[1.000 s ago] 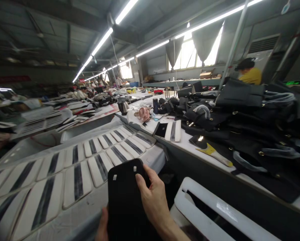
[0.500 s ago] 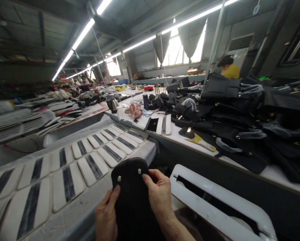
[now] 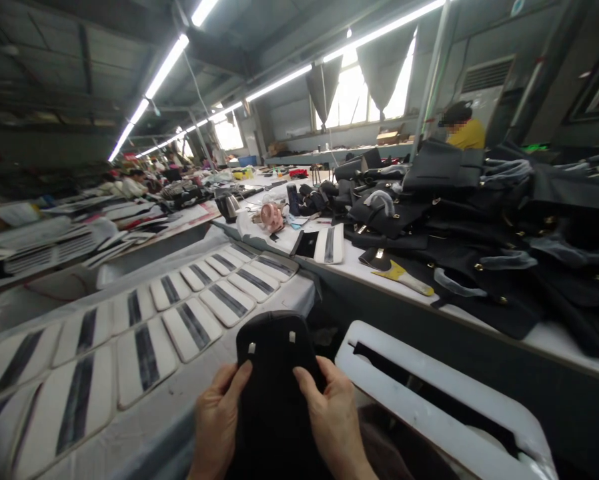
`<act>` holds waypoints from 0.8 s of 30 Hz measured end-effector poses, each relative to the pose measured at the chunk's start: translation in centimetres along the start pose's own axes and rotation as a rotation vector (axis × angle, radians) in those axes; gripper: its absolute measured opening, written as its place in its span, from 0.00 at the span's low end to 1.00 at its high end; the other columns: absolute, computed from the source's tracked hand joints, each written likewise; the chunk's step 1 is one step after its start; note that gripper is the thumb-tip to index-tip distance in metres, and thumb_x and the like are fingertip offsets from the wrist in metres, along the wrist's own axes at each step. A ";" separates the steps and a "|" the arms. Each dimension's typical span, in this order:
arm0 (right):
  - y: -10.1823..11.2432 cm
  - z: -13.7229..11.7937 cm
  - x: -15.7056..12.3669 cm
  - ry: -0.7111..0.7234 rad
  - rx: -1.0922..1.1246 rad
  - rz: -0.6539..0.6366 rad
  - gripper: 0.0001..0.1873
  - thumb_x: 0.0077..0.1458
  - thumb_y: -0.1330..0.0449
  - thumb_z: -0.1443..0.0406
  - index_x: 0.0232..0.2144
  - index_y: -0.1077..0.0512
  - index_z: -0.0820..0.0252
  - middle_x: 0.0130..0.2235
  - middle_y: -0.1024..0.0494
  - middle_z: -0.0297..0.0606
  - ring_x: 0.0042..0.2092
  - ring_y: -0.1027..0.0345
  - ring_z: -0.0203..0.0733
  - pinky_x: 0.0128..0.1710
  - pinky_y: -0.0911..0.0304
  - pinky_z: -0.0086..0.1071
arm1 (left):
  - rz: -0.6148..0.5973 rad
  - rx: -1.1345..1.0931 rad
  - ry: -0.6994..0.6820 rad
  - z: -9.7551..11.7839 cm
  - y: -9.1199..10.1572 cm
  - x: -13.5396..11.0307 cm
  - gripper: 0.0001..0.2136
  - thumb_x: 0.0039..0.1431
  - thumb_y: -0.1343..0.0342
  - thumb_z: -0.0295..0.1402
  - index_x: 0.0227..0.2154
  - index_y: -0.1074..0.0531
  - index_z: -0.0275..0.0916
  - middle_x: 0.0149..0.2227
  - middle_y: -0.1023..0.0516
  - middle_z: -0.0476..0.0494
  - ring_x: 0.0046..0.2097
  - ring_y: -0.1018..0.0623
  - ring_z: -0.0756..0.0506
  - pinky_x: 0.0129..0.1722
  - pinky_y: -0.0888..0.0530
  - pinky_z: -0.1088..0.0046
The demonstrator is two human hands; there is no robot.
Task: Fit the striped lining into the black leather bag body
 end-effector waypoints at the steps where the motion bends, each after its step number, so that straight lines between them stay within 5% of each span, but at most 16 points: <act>1: 0.2 0.3 0.0 0.001 -0.031 0.019 0.22 0.54 0.40 0.48 0.39 0.25 0.60 0.36 0.19 0.40 0.38 0.26 0.50 0.35 0.31 0.35 | -0.024 0.038 -0.032 0.1 -0.3 -0.1 0.17 0.54 0.37 0.48 0.32 0.22 0.37 0.26 0.29 0.49 0.31 0.30 0.46 0.32 0.32 0.73; 7: 1.1 1.3 0.6 -0.099 -0.047 0.036 0.30 0.50 0.38 0.44 0.45 0.26 0.62 0.40 0.19 0.42 0.40 0.24 0.53 0.38 0.28 0.38 | -0.043 0.122 -0.200 0.8 -2.0 -0.1 0.16 0.63 0.45 0.45 0.28 0.26 0.38 0.27 0.33 0.50 0.32 0.33 0.48 0.35 0.35 0.73; 14: 1.9 2.5 1.3 -0.125 0.023 0.047 0.33 0.48 0.35 0.45 0.49 0.28 0.60 0.44 0.19 0.43 0.42 0.24 0.55 0.42 0.26 0.42 | -0.062 0.110 -0.227 1.0 -2.6 0.0 0.16 0.66 0.48 0.43 0.25 0.28 0.39 0.28 0.34 0.49 0.33 0.33 0.47 0.36 0.36 0.72; 19: 2.9 1.5 1.6 -0.181 0.142 0.111 0.32 0.45 0.32 0.48 0.49 0.29 0.58 0.44 0.19 0.43 0.43 0.24 0.55 0.42 0.26 0.41 | -0.164 0.117 -0.255 0.8 -4.2 -0.2 0.09 0.64 0.45 0.40 0.42 0.25 0.43 0.39 0.30 0.48 0.43 0.29 0.46 0.46 0.33 0.71; 24: 4.8 2.3 1.5 -0.190 0.203 0.179 0.32 0.46 0.33 0.49 0.50 0.31 0.57 0.46 0.20 0.43 0.46 0.25 0.56 0.43 0.26 0.42 | -0.324 0.062 -0.227 0.1 -6.5 -0.2 0.13 0.64 0.44 0.38 0.51 0.28 0.48 0.47 0.31 0.46 0.50 0.30 0.44 0.53 0.33 0.70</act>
Point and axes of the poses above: each hand's wrist, its own x-axis towards the middle knuckle, its own y-axis out of the back of the hand, z = x × y, the point moved 1 cm from there along x, towards the middle knuckle
